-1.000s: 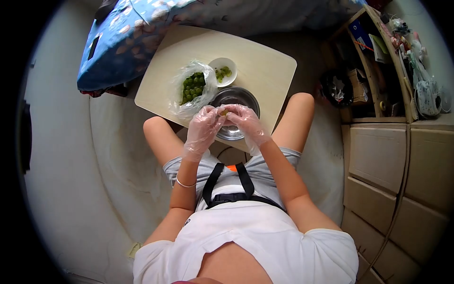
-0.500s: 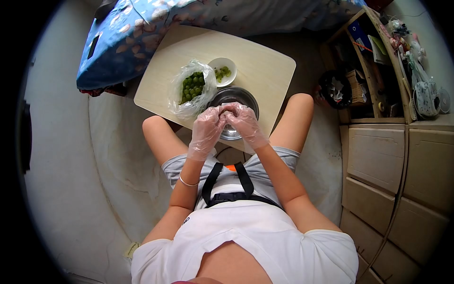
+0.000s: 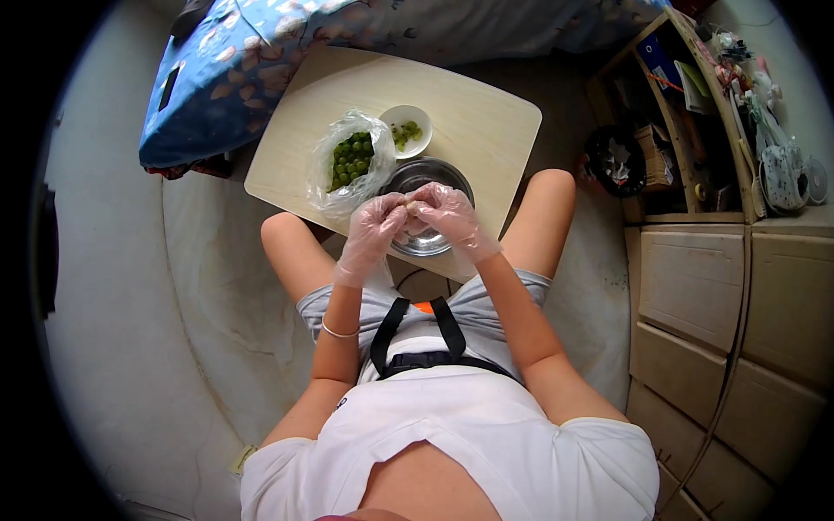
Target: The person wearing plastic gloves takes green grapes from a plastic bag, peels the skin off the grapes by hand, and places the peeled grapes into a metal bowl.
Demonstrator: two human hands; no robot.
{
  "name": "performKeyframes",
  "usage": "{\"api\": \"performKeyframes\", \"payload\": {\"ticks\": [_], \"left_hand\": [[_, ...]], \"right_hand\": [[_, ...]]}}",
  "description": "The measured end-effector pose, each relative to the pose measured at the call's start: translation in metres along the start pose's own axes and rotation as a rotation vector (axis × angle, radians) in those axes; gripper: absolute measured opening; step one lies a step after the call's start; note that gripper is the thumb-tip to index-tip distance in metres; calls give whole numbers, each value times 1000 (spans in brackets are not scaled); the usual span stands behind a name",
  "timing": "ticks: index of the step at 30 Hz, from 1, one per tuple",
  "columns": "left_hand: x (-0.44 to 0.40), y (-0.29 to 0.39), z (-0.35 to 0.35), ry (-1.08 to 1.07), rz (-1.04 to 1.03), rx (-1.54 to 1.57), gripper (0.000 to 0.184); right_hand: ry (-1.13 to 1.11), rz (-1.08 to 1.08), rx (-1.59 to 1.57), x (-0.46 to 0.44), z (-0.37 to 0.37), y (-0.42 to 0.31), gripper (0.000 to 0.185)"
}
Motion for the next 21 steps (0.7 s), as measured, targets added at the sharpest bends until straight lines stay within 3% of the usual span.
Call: {"api": "performKeyframes", "payload": {"ticks": [1,7,14,16,21], "left_hand": [[2,-12,-9,-107,187,228,19],[2,-19,-11,-168,202,321,22],[4,-25,-8,-110,220,182,19],[2,-5,-3,-26,-17,-102,19],[1,-1,-2,1,63,97,19]], "right_hand": [[-51,-53,-5,0,-2,2,16],[-50,-90,68,-2,0,6,17],[-83,-57,48,0,-8,10,16],[-16,5,150,-1,-5,3,19],[-30,67,97,-2,-8,0,23]]}}
Point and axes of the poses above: each hand's wrist, its own x-axis away from the middle knuckle, its own z-axis out of the back of the hand, y = z × x, the point moved 10 cm from there along -x, towards the middle knuckle, and after that the axes turned 4 degrees about x, right-handed, at the moved point
